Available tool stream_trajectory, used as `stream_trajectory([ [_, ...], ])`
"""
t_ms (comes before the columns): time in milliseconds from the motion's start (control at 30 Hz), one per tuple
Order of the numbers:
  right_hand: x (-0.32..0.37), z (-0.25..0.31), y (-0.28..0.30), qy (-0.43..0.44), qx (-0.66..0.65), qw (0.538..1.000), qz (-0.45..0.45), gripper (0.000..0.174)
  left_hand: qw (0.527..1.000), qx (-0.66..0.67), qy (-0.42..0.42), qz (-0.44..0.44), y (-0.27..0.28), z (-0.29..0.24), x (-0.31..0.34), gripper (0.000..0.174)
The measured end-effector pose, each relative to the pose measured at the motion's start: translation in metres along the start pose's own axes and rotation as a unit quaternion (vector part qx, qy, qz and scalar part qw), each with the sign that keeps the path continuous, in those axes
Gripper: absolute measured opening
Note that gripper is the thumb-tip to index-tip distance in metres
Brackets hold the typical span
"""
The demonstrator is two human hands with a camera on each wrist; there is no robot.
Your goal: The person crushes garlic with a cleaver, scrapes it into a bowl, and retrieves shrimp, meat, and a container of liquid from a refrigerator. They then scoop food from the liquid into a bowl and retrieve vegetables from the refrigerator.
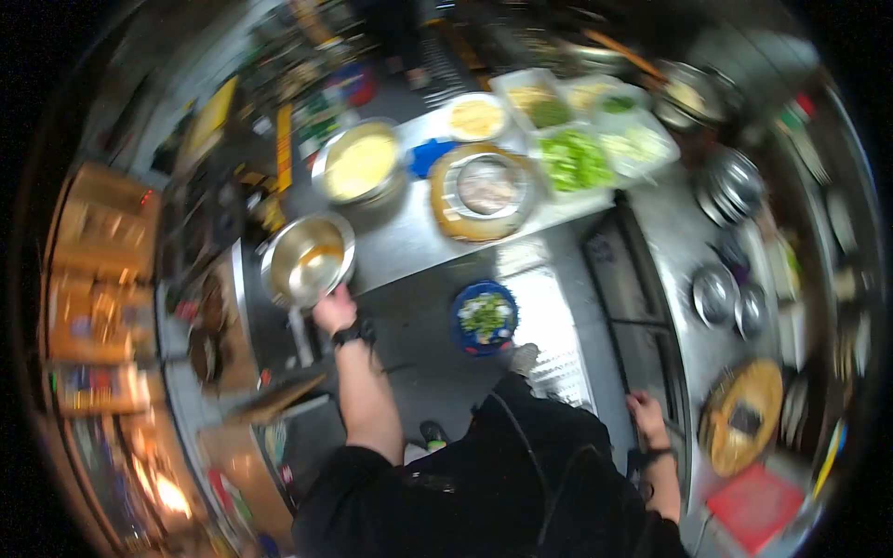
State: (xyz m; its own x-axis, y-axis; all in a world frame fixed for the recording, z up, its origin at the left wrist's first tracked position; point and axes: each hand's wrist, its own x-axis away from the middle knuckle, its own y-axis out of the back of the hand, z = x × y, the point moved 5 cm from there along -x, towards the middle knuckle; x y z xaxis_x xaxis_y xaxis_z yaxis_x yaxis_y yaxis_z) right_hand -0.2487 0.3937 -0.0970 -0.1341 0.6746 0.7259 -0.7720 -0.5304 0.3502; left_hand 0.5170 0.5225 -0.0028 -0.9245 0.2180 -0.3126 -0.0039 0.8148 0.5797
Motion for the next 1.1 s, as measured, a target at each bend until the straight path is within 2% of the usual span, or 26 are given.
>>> stream_trajectory([
  [33, -0.008, -0.008, 0.0, 0.052, 0.029, 0.998, -0.025, 0.032, 0.997, -0.041, -0.054, -0.034, 0.017, -0.039, 0.019, 0.034],
  [67, 0.02, 0.038, -0.006, 0.052, 0.023, 0.998, -0.006, 0.033, 1.0, 0.028, -0.003, 0.006, 0.028, -0.077, 0.034, 0.037],
  [100, 0.025, 0.05, -0.007, 0.094, 0.049, 0.994, -0.009, 0.033, 0.999, -0.024, -0.037, 0.029, 0.031, -0.081, 0.048, 0.034],
  [133, 0.03, 0.057, -0.008, 0.097, 0.034, 0.995, -0.017, 0.033, 0.998, 0.051, -0.016, 0.029, 0.03, -0.076, 0.062, 0.031],
  [167, 0.028, 0.05, -0.012, 0.088, -0.014, 0.996, -0.007, 0.034, 0.962, 0.258, 0.089, 0.03, 0.026, -0.075, 0.078, 0.029],
  [200, 0.049, 0.084, -0.012, 0.101, -0.015, 0.995, 0.002, 0.036, 0.899, 0.403, 0.169, 0.025, 0.022, -0.08, 0.092, 0.029],
  [233, 0.058, 0.091, -0.015, 0.108, -0.033, 0.994, -0.01, 0.036, 0.865, 0.457, 0.202, 0.045, 0.021, -0.088, 0.104, 0.029],
  [367, 0.079, 0.096, -0.014, 0.123, -0.148, 0.981, 0.003, 0.038, 0.826, 0.444, 0.215, 0.271, -0.01, -0.169, 0.172, 0.03],
  [400, 0.085, 0.094, -0.015, 0.143, -0.244, 0.959, 0.008, 0.038, 0.814, 0.434, 0.199, 0.332, -0.022, -0.187, 0.191, 0.029],
  [433, 0.092, 0.091, -0.014, 0.164, -0.337, 0.927, 0.014, 0.037, 0.775, 0.441, 0.205, 0.402, -0.042, -0.202, 0.211, 0.028],
  [500, 0.11, 0.082, -0.006, 0.179, -0.398, 0.9, -0.013, 0.039, 0.685, 0.453, 0.18, 0.542, -0.068, -0.249, 0.262, 0.03],
  [533, 0.124, 0.073, 0.0, 0.192, -0.441, 0.876, -0.027, 0.04, 0.652, 0.425, 0.165, 0.605, -0.076, -0.265, 0.291, 0.03],
  [600, 0.152, 0.047, 0.01, 0.194, -0.48, 0.853, -0.061, 0.041, 0.556, 0.382, 0.149, 0.723, -0.088, -0.297, 0.354, 0.029],
  [633, 0.168, 0.028, 0.017, 0.203, -0.534, 0.816, -0.091, 0.04, 0.521, 0.337, 0.142, 0.771, -0.096, -0.303, 0.385, 0.028],
  [667, 0.183, 0.006, 0.022, 0.211, -0.586, 0.774, -0.118, 0.04, 0.501, 0.308, 0.164, 0.792, -0.088, -0.328, 0.423, 0.009],
  [700, 0.196, -0.02, 0.026, 0.224, -0.607, 0.748, -0.147, 0.034, 0.47, 0.267, 0.155, 0.827, -0.082, -0.345, 0.46, 0.008],
  [733, 0.22, -0.043, 0.034, 0.19, -0.601, 0.746, -0.215, 0.027, 0.425, 0.239, 0.136, 0.863, -0.084, -0.35, 0.493, 0.011],
  [800, 0.253, -0.102, 0.033, 0.188, -0.648, 0.688, -0.267, 0.022, 0.368, 0.194, 0.09, 0.905, -0.073, -0.371, 0.561, 0.016],
  [833, 0.268, -0.126, 0.029, 0.19, -0.655, 0.68, -0.271, 0.022, 0.339, 0.174, 0.062, 0.923, -0.072, -0.373, 0.591, 0.017],
  [867, 0.284, -0.151, 0.025, 0.186, -0.663, 0.653, -0.316, 0.022, 0.31, 0.151, 0.042, 0.938, -0.065, -0.378, 0.621, 0.019],
  [900, 0.3, -0.172, 0.023, 0.18, -0.669, 0.625, -0.359, 0.022, 0.286, 0.129, 0.023, 0.949, -0.057, -0.38, 0.65, 0.021],
  [933, 0.313, -0.186, 0.019, 0.181, -0.673, 0.621, -0.359, 0.022, 0.261, 0.107, 0.004, 0.959, -0.049, -0.382, 0.676, 0.023],
  [1000, 0.343, -0.213, 0.016, 0.148, -0.705, 0.554, -0.417, 0.022, 0.218, 0.062, 0.006, 0.974, -0.03, -0.381, 0.725, 0.022],
  [1033, 0.35, -0.225, 0.012, 0.15, -0.709, 0.549, -0.416, 0.022, 0.194, 0.05, -0.001, 0.98, -0.028, -0.381, 0.747, 0.029],
  [1067, 0.358, -0.24, 0.009, 0.138, -0.717, 0.531, -0.429, 0.024, 0.195, 0.046, -0.005, 0.98, -0.037, -0.383, 0.767, 0.029],
  [1100, 0.365, -0.255, 0.007, 0.126, -0.725, 0.513, -0.442, 0.025, 0.282, 0.118, -0.256, 0.917, -0.053, -0.397, 0.782, 0.036],
])
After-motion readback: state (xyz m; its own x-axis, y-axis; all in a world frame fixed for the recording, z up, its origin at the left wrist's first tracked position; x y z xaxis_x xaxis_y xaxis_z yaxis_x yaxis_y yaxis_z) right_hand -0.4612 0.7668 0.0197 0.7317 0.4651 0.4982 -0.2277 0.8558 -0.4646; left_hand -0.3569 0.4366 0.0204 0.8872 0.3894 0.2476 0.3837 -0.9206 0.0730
